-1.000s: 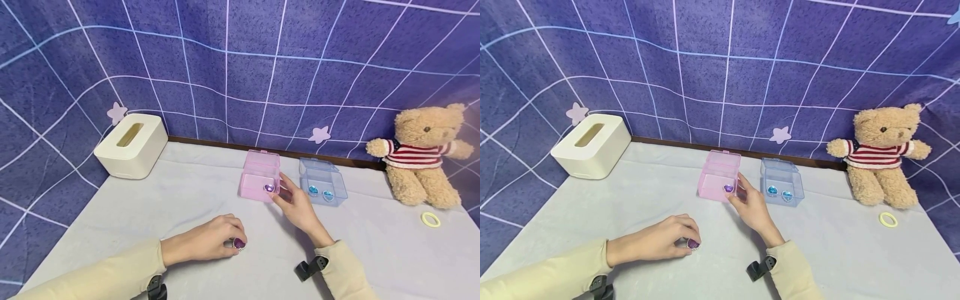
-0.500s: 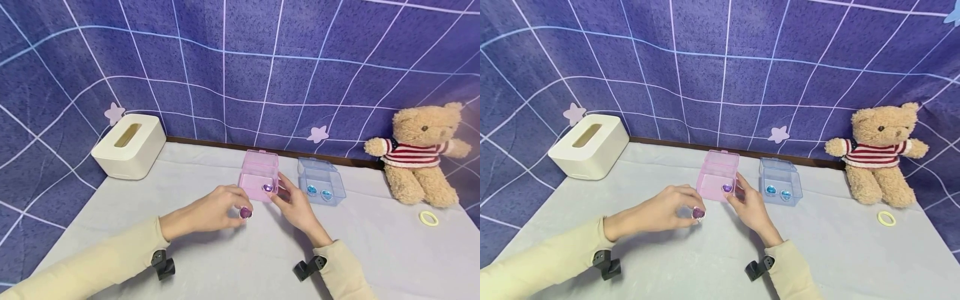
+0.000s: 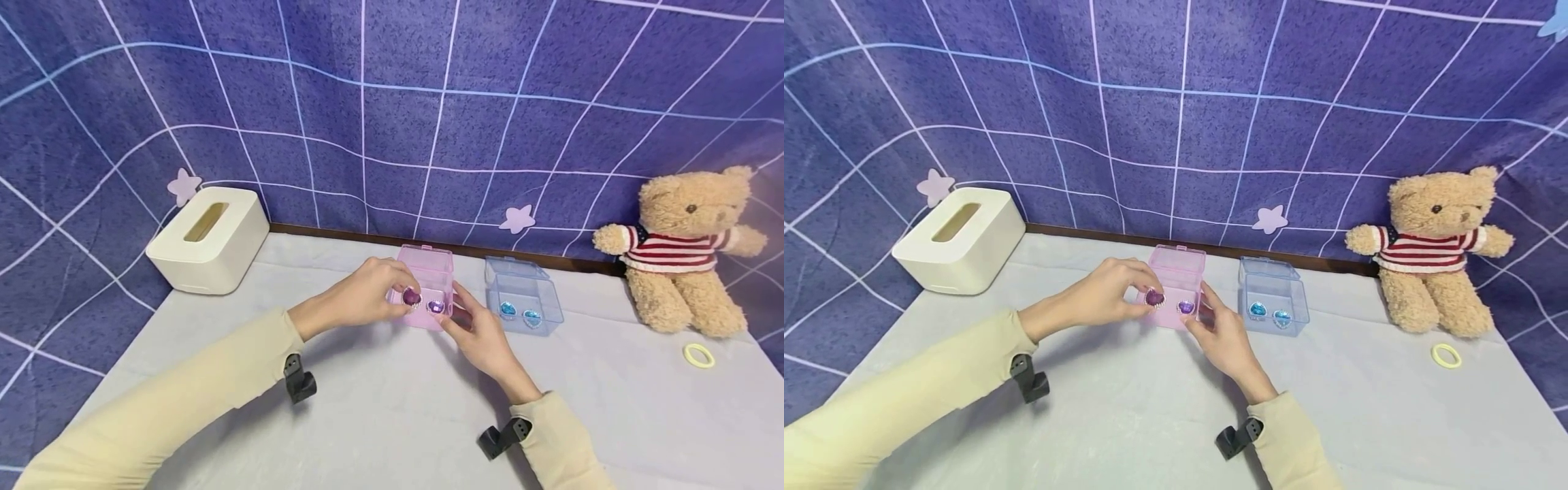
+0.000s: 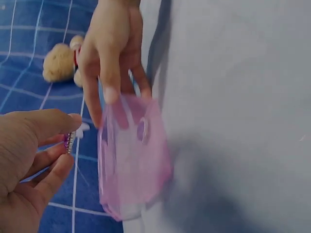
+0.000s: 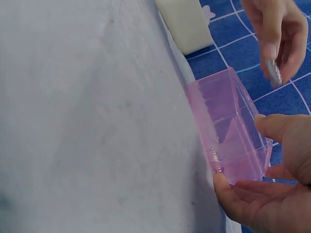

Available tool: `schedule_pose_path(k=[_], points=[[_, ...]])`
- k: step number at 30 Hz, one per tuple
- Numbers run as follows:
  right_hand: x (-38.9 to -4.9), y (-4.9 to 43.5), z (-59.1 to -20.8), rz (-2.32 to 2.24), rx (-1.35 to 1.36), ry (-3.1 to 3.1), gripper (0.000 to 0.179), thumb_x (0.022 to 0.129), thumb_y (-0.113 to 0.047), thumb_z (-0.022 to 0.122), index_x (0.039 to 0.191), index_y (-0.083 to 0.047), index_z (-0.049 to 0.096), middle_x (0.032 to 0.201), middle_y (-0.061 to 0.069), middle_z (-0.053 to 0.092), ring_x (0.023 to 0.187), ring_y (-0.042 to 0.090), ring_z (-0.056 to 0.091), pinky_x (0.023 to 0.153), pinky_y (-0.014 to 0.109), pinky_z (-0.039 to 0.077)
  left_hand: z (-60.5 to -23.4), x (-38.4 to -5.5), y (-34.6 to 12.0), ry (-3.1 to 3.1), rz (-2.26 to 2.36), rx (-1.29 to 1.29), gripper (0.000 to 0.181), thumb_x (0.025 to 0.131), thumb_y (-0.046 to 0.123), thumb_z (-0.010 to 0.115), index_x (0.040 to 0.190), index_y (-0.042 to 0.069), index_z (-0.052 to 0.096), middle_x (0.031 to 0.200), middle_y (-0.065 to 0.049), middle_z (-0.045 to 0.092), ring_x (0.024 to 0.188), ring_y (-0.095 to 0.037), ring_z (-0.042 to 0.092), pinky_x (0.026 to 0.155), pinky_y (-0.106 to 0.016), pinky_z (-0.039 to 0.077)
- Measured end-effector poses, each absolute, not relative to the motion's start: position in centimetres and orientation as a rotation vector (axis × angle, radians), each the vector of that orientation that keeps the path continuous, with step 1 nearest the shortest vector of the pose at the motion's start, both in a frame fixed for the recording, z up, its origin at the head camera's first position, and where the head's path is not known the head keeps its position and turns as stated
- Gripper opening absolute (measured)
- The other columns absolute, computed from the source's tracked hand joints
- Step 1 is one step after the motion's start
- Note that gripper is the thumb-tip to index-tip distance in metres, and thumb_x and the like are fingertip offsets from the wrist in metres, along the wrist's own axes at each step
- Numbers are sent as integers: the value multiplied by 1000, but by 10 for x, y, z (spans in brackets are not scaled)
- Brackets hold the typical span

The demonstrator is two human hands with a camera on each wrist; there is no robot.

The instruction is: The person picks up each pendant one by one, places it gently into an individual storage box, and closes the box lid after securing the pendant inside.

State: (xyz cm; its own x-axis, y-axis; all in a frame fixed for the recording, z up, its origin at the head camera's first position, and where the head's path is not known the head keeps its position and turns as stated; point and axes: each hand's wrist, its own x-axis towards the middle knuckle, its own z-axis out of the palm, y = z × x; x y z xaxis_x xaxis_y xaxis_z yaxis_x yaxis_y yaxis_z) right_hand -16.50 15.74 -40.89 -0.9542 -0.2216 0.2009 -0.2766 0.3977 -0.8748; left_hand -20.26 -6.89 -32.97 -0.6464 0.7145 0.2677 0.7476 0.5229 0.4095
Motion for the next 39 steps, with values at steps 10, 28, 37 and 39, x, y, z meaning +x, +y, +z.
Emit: schedule_pose_path(k=[10,28,37,39], points=[[-167,156,-409,1634,466,-2584,67,90,-9,66,147,2,33,135,28,54,115,38,62,95,41,52,-346,-239,-63,-2732,-703,-1315,17,75,13,79,92,10,74,92,-2,70,88,-15,67,83,-27,55],[-166,157,-410,1639,459,-2583,67,90,-7,66,147,2,32,134,28,54,115,38,62,94,40,52,-355,-254,-48,-2754,-384,-1597,10,74,4,78,73,12,71,77,2,70,74,-13,63,74,-23,52],[-166,157,-410,1643,469,-2573,67,90,-5,66,147,2,32,134,29,54,116,39,61,95,40,52,-357,-255,-46,-2738,-328,-1647,15,75,-3,70,73,12,72,76,2,70,71,-12,60,71,-22,52],[-166,157,-410,1642,473,-2572,67,90,-6,66,147,2,32,134,29,54,116,39,61,95,40,52,-356,-255,-46,-2763,-331,-1637,16,75,-4,69,74,11,73,78,1,71,71,-13,61,71,-23,53]])
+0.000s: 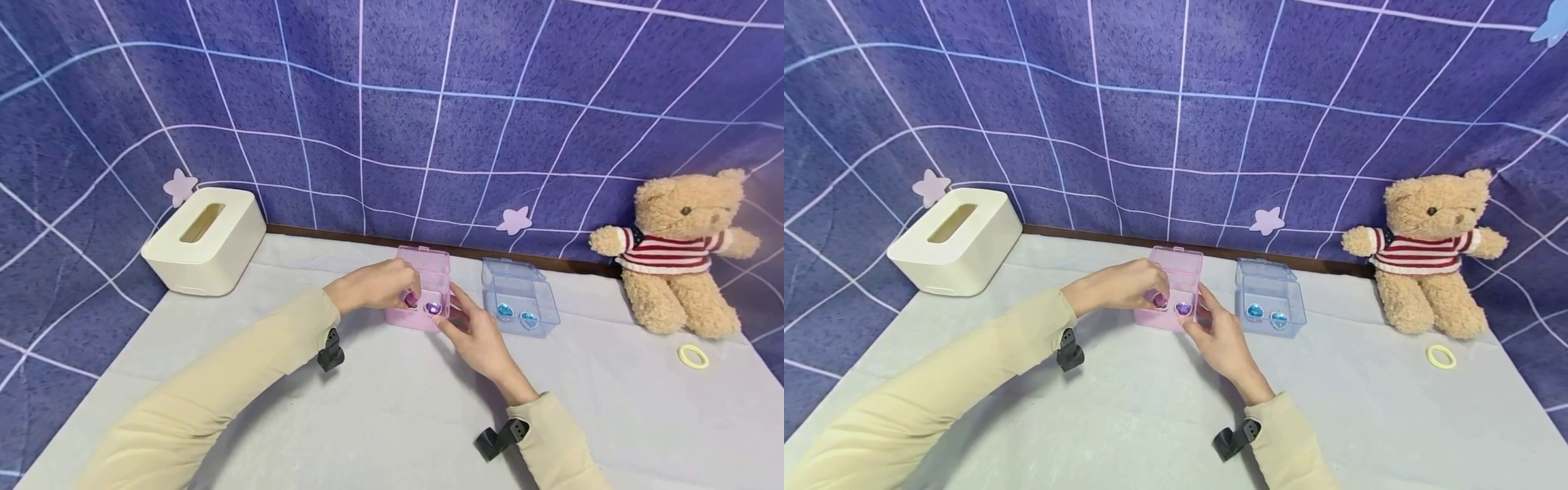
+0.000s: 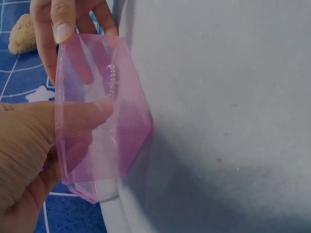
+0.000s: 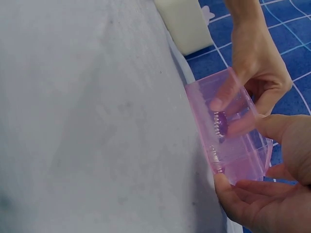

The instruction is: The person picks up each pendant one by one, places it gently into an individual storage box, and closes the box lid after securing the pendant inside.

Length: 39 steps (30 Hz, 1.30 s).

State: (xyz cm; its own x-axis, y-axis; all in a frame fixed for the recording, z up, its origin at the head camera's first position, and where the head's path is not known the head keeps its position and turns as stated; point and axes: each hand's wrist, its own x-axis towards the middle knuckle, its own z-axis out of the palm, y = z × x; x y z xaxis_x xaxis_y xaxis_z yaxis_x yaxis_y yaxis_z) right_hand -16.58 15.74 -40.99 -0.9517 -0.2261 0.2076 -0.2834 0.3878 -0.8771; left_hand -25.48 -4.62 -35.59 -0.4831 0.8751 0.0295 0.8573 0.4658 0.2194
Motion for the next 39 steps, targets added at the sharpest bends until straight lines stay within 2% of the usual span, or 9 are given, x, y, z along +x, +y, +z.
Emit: schedule_pose_path(k=[7,13,21,24,26,31,35,39], points=[[-165,157,-409,1634,474,-2577,67,90,-7,66,147,3,31,134,29,54,116,39,60,94,42,52,-357,-254,-47,2622,348,1465,16,75,1,76,89,7,77,91,-5,75,83,-18,69,82,-27,56],[-165,156,-409,1630,455,-2588,68,90,-7,66,148,2,32,134,28,54,116,39,61,95,42,52,-360,-255,-48,2648,397,1444,18,77,8,78,95,7,76,97,-6,75,91,-21,70,88,-29,55],[-165,157,-409,1638,455,-2586,67,90,-7,66,148,1,32,134,27,55,115,38,62,95,42,52,-358,-259,-56,2763,815,1343,26,79,20,75,103,8,74,108,-4,70,98,-20,66,85,-30,55],[-165,157,-409,1634,460,-2582,66,90,-7,66,147,0,33,134,27,55,115,38,62,95,43,51,-358,-264,-59,2829,1039,1167,35,80,26,75,111,9,71,120,-6,64,110,-22,61,90,-33,54],[-165,158,-409,1629,463,-2580,66,90,-8,66,147,1,33,133,27,55,115,38,62,95,43,51,-360,-268,-60,2840,1159,967,46,83,32,73,123,10,65,131,-9,57,118,-26,57,96,-38,51],[-165,158,-409,1622,461,-2571,66,90,-8,67,147,1,34,133,28,56,115,38,62,95,44,52,-368,-277,-61,2471,1541,387,73,91,50,57,148,9,36,153,-14,37,130,-34,50,106,-44,45],[-166,158,-408,1620,458,-2566,67,90,-9,67,147,1,34,132,28,56,115,38,62,94,43,52,-372,-281,-59,1958,1923,99,75,95,46,50,152,6,23,155,-24,25,135,-41,40,111,-44,40],[-165,159,-410,1605,455,-2579,67,90,-9,67,147,2,33,132,28,56,115,37,62,94,42,52,-372,-281,-55,1758,2084,39,71,96,39,47,153,6,19,151,-31,25,135,-43,39,113,-45,38]])
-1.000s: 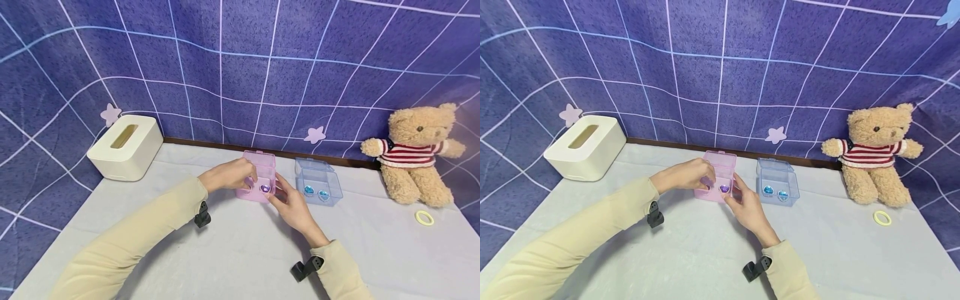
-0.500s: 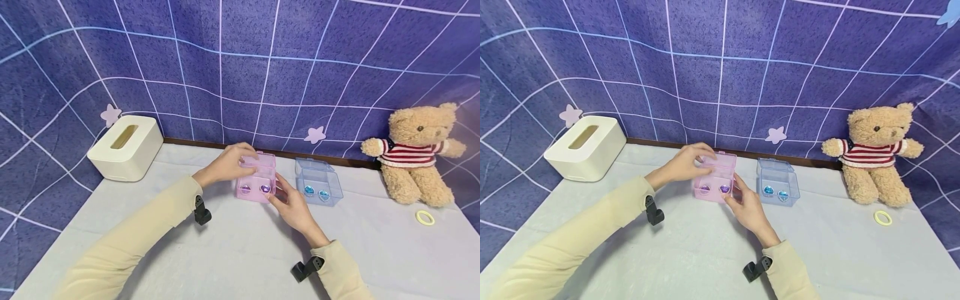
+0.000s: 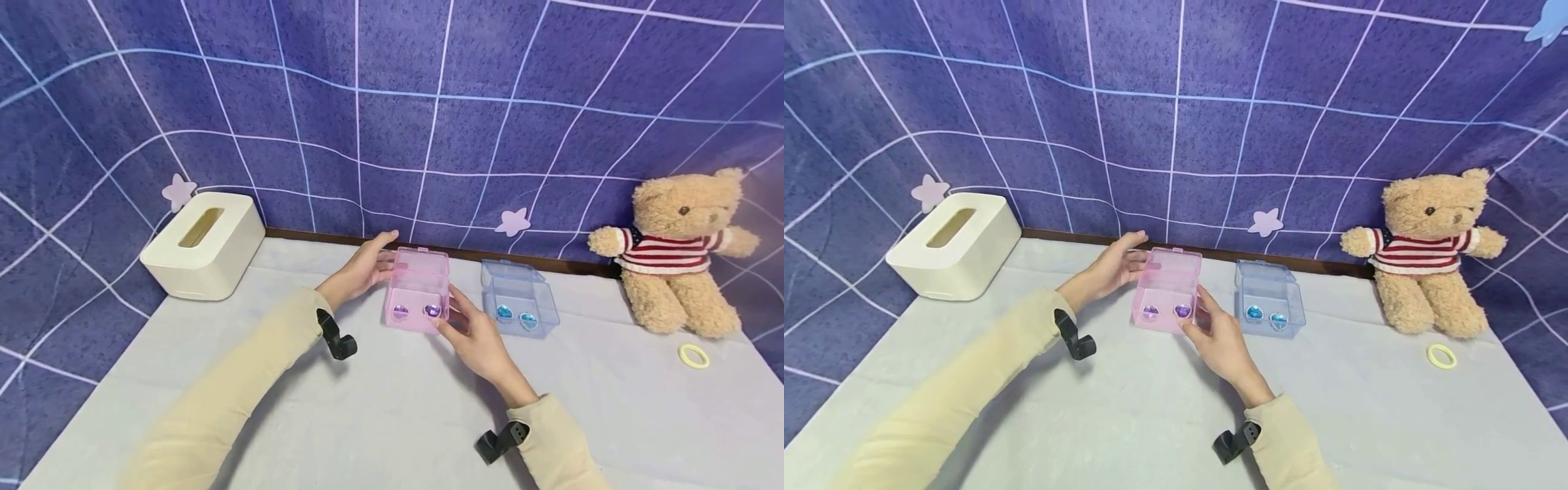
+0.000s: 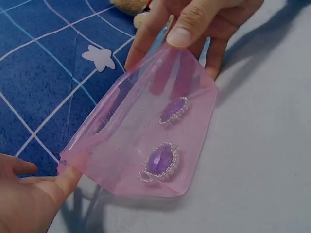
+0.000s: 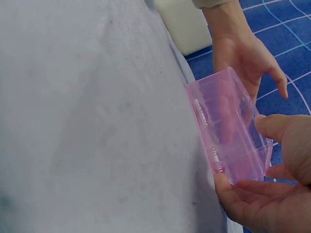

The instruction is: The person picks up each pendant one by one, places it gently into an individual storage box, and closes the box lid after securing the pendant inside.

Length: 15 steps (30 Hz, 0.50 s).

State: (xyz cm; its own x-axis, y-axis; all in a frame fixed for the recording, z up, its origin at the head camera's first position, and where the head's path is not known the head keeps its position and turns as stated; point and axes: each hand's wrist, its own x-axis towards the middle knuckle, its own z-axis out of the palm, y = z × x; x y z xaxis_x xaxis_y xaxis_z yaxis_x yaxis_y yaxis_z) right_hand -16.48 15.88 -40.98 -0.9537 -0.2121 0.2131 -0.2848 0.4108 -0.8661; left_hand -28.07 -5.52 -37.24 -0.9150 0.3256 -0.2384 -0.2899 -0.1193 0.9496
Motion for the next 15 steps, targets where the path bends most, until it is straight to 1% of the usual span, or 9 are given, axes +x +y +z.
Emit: schedule_pose_path(k=[2,5,8,12,15], points=[[-163,159,-410,1597,447,-2587,67,90,-9,67,147,2,33,133,28,55,115,37,62,94,42,52,-372,-279,-53,1762,2096,66,71,96,37,47,153,7,18,152,-31,25,134,-43,42,112,-45,38],[-162,160,-411,1604,437,-2585,67,90,-8,67,147,1,33,133,28,56,114,37,62,94,42,52,-371,-278,-51,1797,2095,119,72,96,35,48,154,7,15,153,-28,27,132,-42,46,110,-48,40],[-162,159,-412,1620,442,-2580,67,90,-8,66,147,1,33,133,27,56,114,37,63,94,41,52,-370,-278,-50,1857,2097,146,70,96,33,48,154,10,16,152,-22,34,130,-39,49,105,-49,45],[-163,158,-412,1617,455,-2577,66,90,-9,67,147,1,34,132,28,56,114,37,63,94,41,52,-364,-277,-50,1944,2126,143,62,95,31,51,150,15,26,143,-20,46,125,-38,53,97,-52,50],[-163,157,-411,1611,462,-2575,66,90,-10,66,147,1,34,132,28,56,114,37,63,94,42,52,-359,-277,-50,2006,2130,164,57,95,32,52,147,16,33,138,-23,50,122,-38,56,97,-55,49]])
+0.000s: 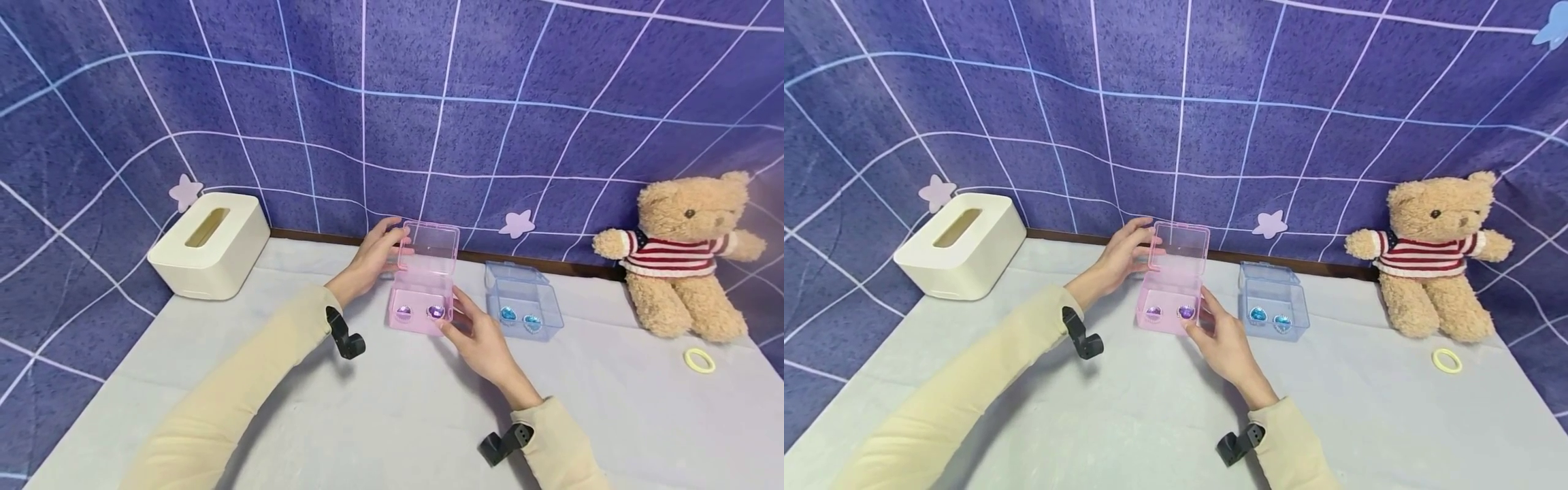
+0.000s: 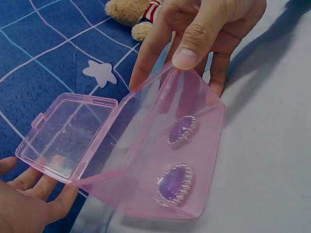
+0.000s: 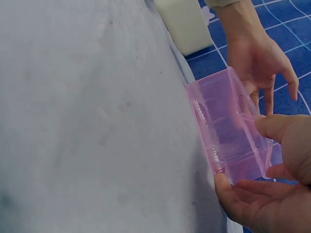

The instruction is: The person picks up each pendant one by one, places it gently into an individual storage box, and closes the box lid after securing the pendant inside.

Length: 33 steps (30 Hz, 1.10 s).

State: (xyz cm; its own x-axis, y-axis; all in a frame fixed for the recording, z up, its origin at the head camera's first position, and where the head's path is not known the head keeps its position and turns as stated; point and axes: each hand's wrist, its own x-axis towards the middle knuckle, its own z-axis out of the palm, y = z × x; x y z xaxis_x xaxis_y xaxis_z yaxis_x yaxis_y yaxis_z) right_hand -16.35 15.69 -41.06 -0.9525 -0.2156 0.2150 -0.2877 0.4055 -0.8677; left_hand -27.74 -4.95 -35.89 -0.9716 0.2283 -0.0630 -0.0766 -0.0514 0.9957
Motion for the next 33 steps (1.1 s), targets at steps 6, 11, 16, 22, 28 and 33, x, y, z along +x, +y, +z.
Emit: schedule_pose_path(k=[6,11,16,22,28,33], points=[[-163,156,-411,1605,463,-2578,66,90,-11,67,147,1,34,132,28,56,113,37,63,93,42,53,-356,-279,-48,2023,2176,167,43,97,28,51,136,11,47,130,-23,56,116,-38,60,97,-57,48],[-164,156,-411,1605,463,-2579,66,90,-11,67,147,1,34,131,27,57,113,37,63,93,42,53,-356,-277,-49,2066,2215,184,37,97,27,53,129,8,53,123,-23,62,100,-26,67,97,-56,48],[-164,156,-410,1622,473,-2570,67,90,-9,67,147,2,34,132,27,56,114,38,62,94,42,52,-356,-270,-52,2124,2237,251,30,98,27,56,113,2,60,108,-19,67,88,-13,66,96,-55,50],[-164,157,-410,1628,467,-2571,67,90,-8,67,147,3,33,133,29,55,115,39,61,95,42,51,-358,-262,-59,2247,2164,363,27,97,26,58,102,0,64,93,-9,69,89,-14,65,90,-45,56],[-165,157,-410,1631,460,-2579,67,89,-8,67,147,3,33,134,29,54,116,39,61,95,43,51,-360,-249,-73,2388,1886,485,32,97,29,56,115,3,64,115,-19,65,109,-31,63,85,-42,58],[-166,156,-410,1620,433,-2593,68,89,-9,68,147,3,33,134,28,54,116,39,61,95,43,51,-365,-240,-85,2274,1774,588,37,98,29,55,125,3,60,130,-18,59,118,-38,59,89,-46,56]])
